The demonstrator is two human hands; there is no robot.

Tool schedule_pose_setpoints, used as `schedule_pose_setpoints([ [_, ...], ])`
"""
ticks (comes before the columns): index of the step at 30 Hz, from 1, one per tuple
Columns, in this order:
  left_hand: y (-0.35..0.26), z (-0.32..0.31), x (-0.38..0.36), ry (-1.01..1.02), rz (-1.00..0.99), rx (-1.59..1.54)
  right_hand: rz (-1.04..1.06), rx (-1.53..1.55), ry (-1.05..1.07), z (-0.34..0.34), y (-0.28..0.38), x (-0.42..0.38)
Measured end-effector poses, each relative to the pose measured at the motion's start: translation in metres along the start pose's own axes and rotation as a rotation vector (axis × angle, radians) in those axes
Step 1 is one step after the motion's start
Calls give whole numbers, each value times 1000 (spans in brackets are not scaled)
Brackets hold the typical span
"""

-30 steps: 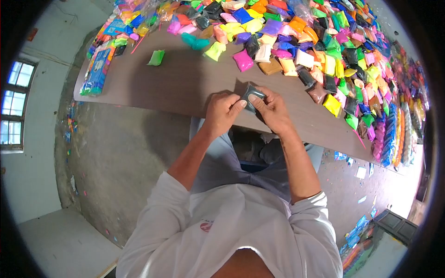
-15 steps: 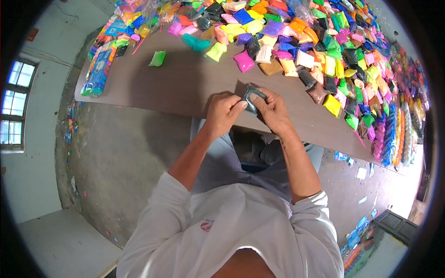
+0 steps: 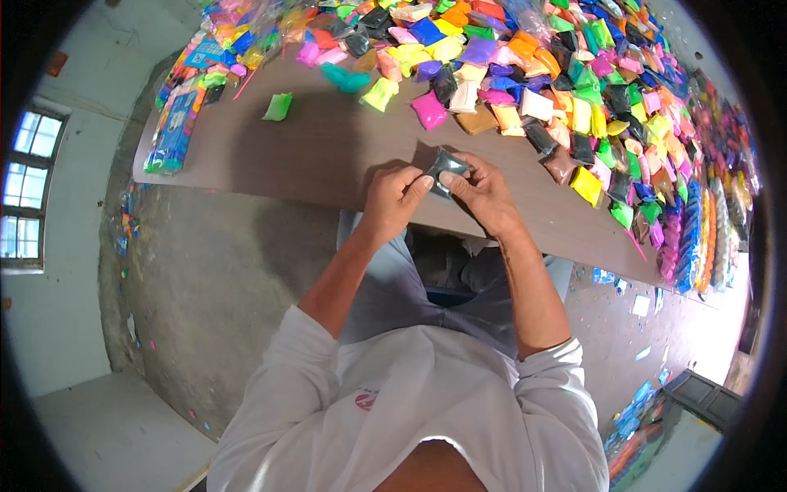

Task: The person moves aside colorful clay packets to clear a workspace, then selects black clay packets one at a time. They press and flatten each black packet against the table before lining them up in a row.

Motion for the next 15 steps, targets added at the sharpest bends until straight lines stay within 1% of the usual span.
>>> schedule_pose_setpoints([
  [1, 0, 0, 1, 1, -2, -1, -66, 42, -15, -1, 3, -1],
  [3, -2, 2, 1, 4, -67, 72, -61, 47, -35, -5, 3, -2],
  [5, -2, 1, 0, 5, -84, 72, -57, 52, -54, -6, -2, 0],
  [6, -2, 1, -1, 5, -100, 71, 4, 42, -66, -7, -5, 2],
  [7, -3, 0, -1, 6, -100, 71, 64, 33, -79, -7, -7, 4],
  [11, 1, -1, -2, -19, -51, 13, 35, 96, -103, -5, -1, -1],
  [13, 2, 0, 0, -13, -26, 2, 25, -71, -33, 0, -2, 0],
  [14, 0, 1, 0, -2, -55, 45, 27, -72, -34, 1, -4, 1],
  [15, -3, 2, 0, 11, -84, 88, 62, -37, 8, 0, -6, 3],
])
Point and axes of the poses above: each hand's wrist, its own x-axis towards the middle knuckle, its own z-axis out of the back of the hand, y = z × x, the point moved 4 cm from there along x, towards the middle knuckle, and after that the axes turned 6 degrees about x, right-handed, at the moved point
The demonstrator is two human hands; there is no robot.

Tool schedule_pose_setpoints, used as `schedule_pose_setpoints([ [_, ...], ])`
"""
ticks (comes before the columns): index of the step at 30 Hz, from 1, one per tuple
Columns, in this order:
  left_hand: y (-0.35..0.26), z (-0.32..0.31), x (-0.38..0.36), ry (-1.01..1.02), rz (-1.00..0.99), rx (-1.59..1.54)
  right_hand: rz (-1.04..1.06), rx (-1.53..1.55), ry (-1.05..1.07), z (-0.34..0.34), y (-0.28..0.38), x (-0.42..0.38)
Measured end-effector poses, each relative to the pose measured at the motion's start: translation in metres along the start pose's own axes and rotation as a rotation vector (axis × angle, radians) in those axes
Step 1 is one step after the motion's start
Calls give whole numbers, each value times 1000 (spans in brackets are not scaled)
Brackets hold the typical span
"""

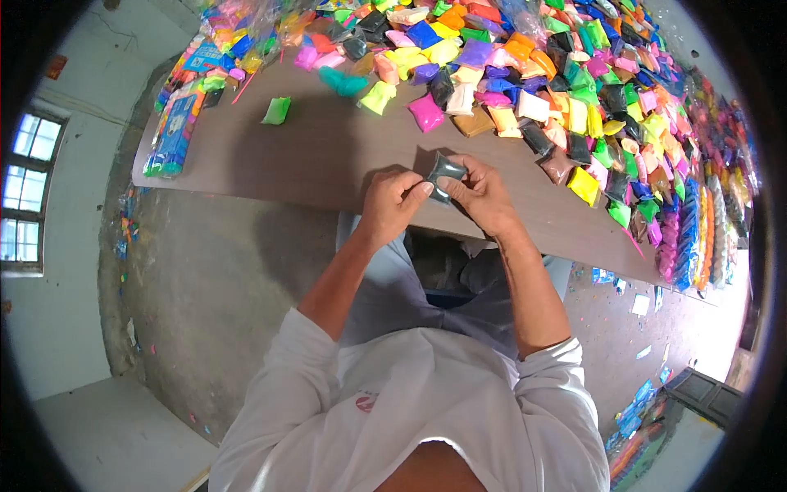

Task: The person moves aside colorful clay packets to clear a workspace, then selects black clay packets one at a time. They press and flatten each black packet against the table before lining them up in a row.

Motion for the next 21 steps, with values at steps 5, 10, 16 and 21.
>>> schedule_pose_setpoints([
  [5, 0, -1, -2, 10, 34, -17, 46, 26, -13, -1, -5, 0],
  [10, -1, -3, 1, 7, -24, 25, 174, -188, -186, -2, -10, -2],
  [16, 1, 5, 0, 65, 67, -31, 215, -133, -302, -5, -8, -3],
  [21, 11, 22, 1, 199, 203, 3, 181, -177, -308, -6, -6, 2],
])
Point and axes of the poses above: each hand's wrist, its own x-axis towards the middle knuckle, its own z-axis out of the back of the hand, y = z × x, the point moved 4 cm from there along x, towards the middle knuckle, and after that the axes turned 6 degrees about x, right-handed, at the moved point
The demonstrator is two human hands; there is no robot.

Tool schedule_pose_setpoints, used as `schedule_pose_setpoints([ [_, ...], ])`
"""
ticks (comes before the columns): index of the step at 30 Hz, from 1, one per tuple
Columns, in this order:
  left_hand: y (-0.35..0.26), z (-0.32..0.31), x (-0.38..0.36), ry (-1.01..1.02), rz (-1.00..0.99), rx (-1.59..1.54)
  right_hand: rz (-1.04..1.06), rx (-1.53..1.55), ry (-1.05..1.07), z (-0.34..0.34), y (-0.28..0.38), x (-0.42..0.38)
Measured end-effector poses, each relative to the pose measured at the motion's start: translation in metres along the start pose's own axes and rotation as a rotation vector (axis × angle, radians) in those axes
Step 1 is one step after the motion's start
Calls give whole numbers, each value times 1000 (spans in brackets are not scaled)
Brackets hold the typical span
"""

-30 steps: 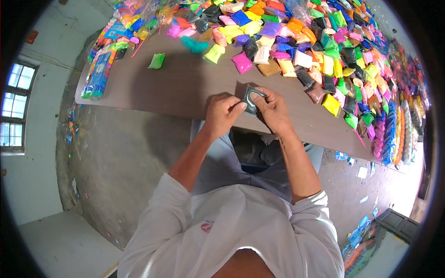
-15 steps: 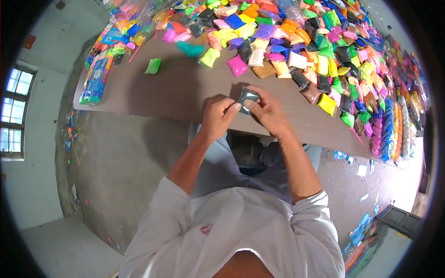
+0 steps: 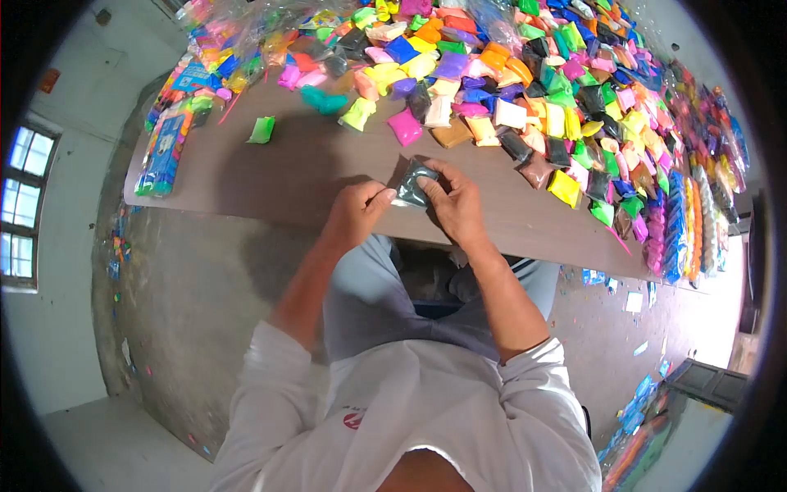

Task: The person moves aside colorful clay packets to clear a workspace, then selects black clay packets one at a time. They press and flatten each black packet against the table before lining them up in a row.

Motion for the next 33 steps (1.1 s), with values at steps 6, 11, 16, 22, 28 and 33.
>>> schedule_pose_setpoints([
  [6, 25, 33, -4, -320, 33, 74, 261, -380, 93, -12, 27, 9],
  [11, 68, 77, -5, -507, 149, 278, 522, -538, 83, 3, 44, 7],
  [16, 61, 68, -7, -613, -60, 649, 573, -718, 406, -13, 27, -3],
  [22, 56, 65, -9, -649, -27, 691, 572, -716, 425, -79, 9, 25],
  [28, 62, 65, -7, -636, -26, 690, 660, -729, 412, -166, 7, 69],
  [33, 60, 64, -9, -682, -45, 703, 661, -649, 403, -177, 11, 78],
])
Point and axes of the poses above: each hand's wrist, its own x-axis towards the middle knuckle, its own z-axis out of the back of the hand, y = z × x, the point moved 4 cm from there along x, towards the middle knuckle, and after that the axes turned 6 degrees about x, right-handed, at the moved point
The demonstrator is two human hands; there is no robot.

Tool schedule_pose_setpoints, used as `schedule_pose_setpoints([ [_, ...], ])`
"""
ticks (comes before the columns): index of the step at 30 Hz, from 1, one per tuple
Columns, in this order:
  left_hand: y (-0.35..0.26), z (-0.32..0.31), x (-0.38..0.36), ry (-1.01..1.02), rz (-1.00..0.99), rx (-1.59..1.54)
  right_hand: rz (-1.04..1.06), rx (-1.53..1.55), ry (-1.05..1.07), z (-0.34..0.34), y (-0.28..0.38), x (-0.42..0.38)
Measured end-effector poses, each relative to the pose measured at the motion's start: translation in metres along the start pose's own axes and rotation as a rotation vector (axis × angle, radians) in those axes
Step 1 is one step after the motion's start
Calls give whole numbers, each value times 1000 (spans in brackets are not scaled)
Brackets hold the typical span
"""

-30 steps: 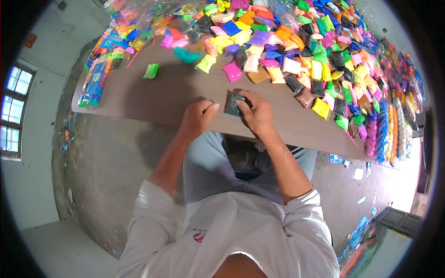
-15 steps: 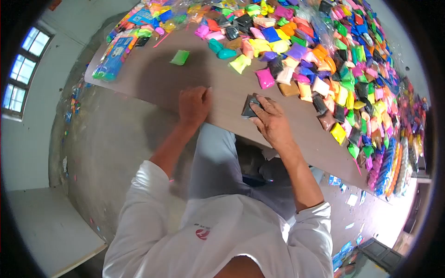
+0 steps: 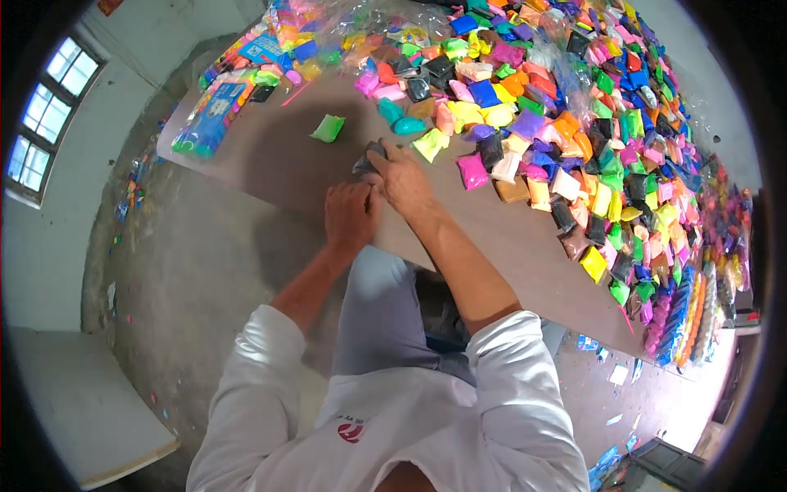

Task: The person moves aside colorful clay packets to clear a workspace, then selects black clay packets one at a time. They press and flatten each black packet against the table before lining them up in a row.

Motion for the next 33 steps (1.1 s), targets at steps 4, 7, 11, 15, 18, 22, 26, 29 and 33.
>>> schedule_pose_setpoints([
  [4, 2, -3, -1, 64, -9, -40, 89, 239, -256, 19, -6, -18],
  [7, -1, -1, -2, -21, -24, 29, -131, -2, -413, 67, -10, -44],
  [11, -1, -2, -2, -36, -29, -40, -329, -283, -564, 137, -37, -54],
  [15, -1, -2, 0, -42, -55, -28, -348, -534, -455, 150, -67, -47],
  [18, 1, -1, -1, 28, -25, 28, -314, -543, -352, 142, -71, -41],
  [22, 4, -2, -2, 68, 0, 39, -204, -510, -527, 143, -75, -45],
  [26, -10, 0, -9, 24, 56, -54, -589, 549, -566, 156, -68, -78],
  [29, -39, -4, -15, 230, 181, -237, -658, 970, -435, 147, -52, -110],
  [33, -95, -10, -12, 457, 264, -801, -854, 1135, -335, 131, -30, -147],
])
Point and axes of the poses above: each hand's wrist, its own x-axis towards the middle knuckle, its own z-axis out of the back of the hand, y = z × x, the point moved 4 cm from there along x, towards the middle knuckle, and after that the axes turned 6 degrees about x, right-handed, at the moved point
